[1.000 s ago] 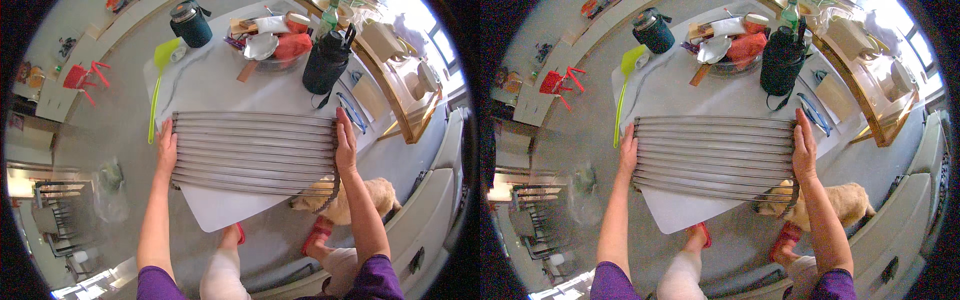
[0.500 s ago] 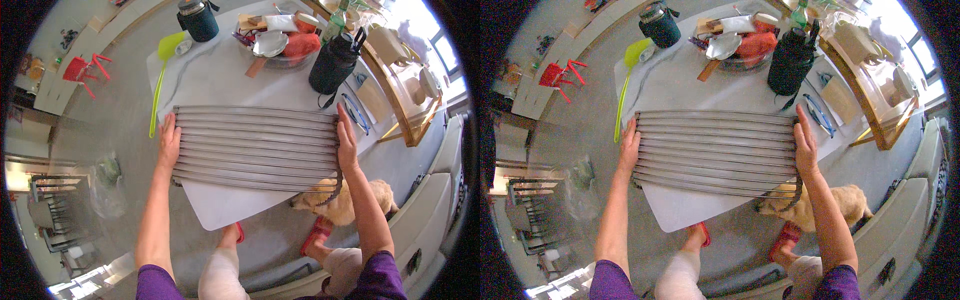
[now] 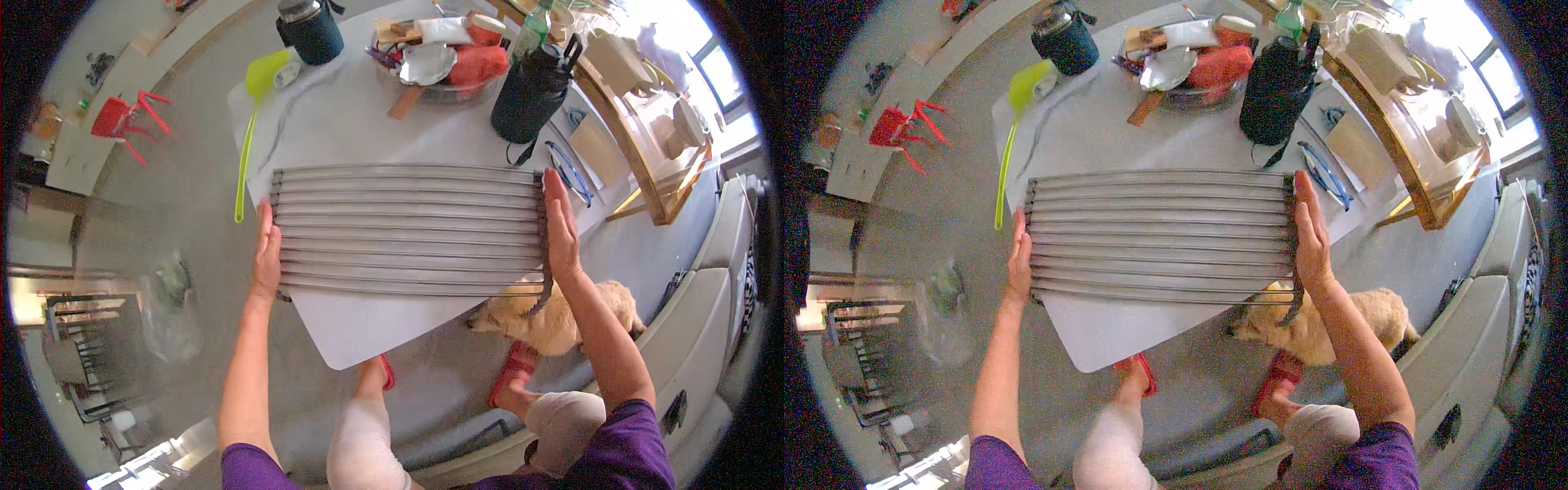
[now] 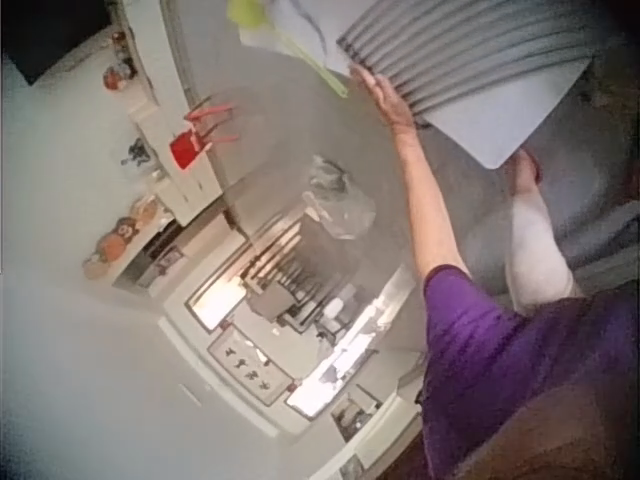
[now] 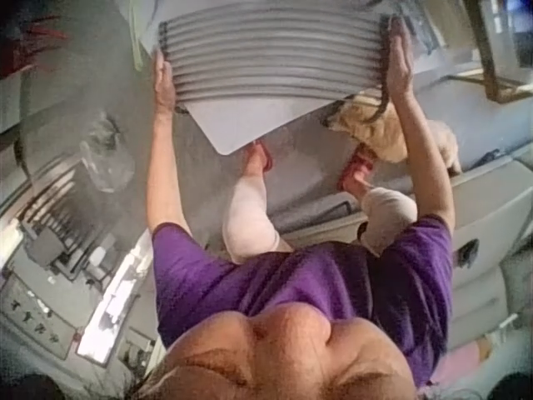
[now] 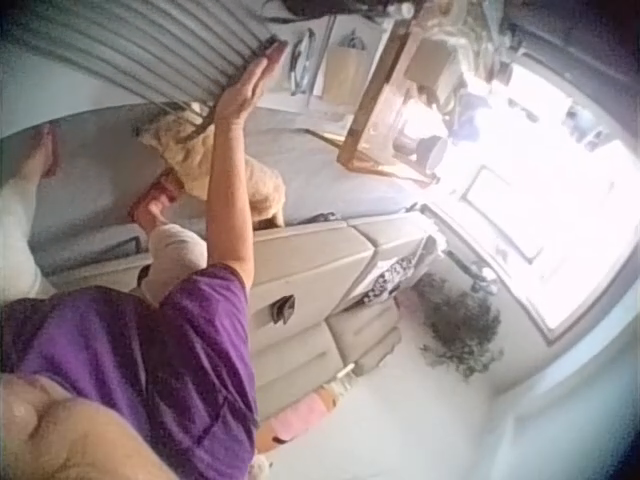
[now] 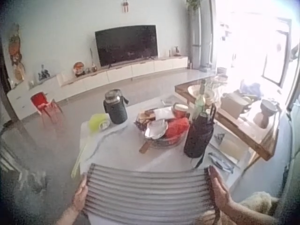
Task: Assemble a collapsible metal dish rack from component parts.
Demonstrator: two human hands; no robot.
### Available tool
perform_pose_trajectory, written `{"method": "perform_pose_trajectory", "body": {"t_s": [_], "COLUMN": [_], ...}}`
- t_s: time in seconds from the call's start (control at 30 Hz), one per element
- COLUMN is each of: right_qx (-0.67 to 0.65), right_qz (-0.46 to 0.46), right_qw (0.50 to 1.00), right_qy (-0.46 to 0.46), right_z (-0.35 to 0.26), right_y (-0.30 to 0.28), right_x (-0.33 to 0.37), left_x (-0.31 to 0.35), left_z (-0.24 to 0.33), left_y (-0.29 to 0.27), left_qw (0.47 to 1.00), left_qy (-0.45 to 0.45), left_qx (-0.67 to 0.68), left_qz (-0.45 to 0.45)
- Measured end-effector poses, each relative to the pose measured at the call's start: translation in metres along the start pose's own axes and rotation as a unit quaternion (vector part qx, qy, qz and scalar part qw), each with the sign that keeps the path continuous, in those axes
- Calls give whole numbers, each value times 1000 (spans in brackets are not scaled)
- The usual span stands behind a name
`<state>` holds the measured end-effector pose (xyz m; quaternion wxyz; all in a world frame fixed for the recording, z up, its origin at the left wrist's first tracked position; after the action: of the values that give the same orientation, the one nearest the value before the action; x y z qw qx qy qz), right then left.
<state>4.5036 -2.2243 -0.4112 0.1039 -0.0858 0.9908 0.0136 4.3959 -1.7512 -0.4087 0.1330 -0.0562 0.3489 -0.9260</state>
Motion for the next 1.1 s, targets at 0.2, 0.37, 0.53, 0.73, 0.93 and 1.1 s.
{"method": "perform_pose_trajectory", "body": {"t_s": [0.2, 0.37, 0.53, 0.73, 0.93, 1.1], "right_qx": [53, 121, 101, 89, 205, 363], "right_qz": [-6, -26, -8, 154, 115, 24], "right_qw": [998, 992, 995, 983, 965, 909], "right_qy": [-32, -33, 7, 33, 120, 201], "right_z": [-16, -10, -3, 0, -2, -8], "right_y": [13, 12, -5, -64, -36, -29], "right_x": [7, 5, 6, 85, 110, 112], "left_x": [15, 19, 19, 50, 67, 76], "left_z": [10, 12, -9, -43, -53, -45], "left_y": [12, 10, 2, -13, -9, -7], "left_qw": [1000, 999, 996, 993, 982, 968], "left_qy": [1, 19, 2, -81, -146, -201], "left_qx": [0, 10, -89, 31, 18, 6], "left_qz": [17, 35, -2, 77, 115, 148]}}
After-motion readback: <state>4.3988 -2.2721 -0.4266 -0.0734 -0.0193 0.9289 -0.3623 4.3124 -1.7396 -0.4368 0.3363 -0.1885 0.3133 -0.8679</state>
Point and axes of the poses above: each hand's wrist, its own x-axis away from the middle knuckle, its own y-axis out of the palm, z = x × y, the point moved 6 cm from there along -x, towards the middle knuckle, and after that the axes turned 6 degrees about -y, right-handed, at the moved point
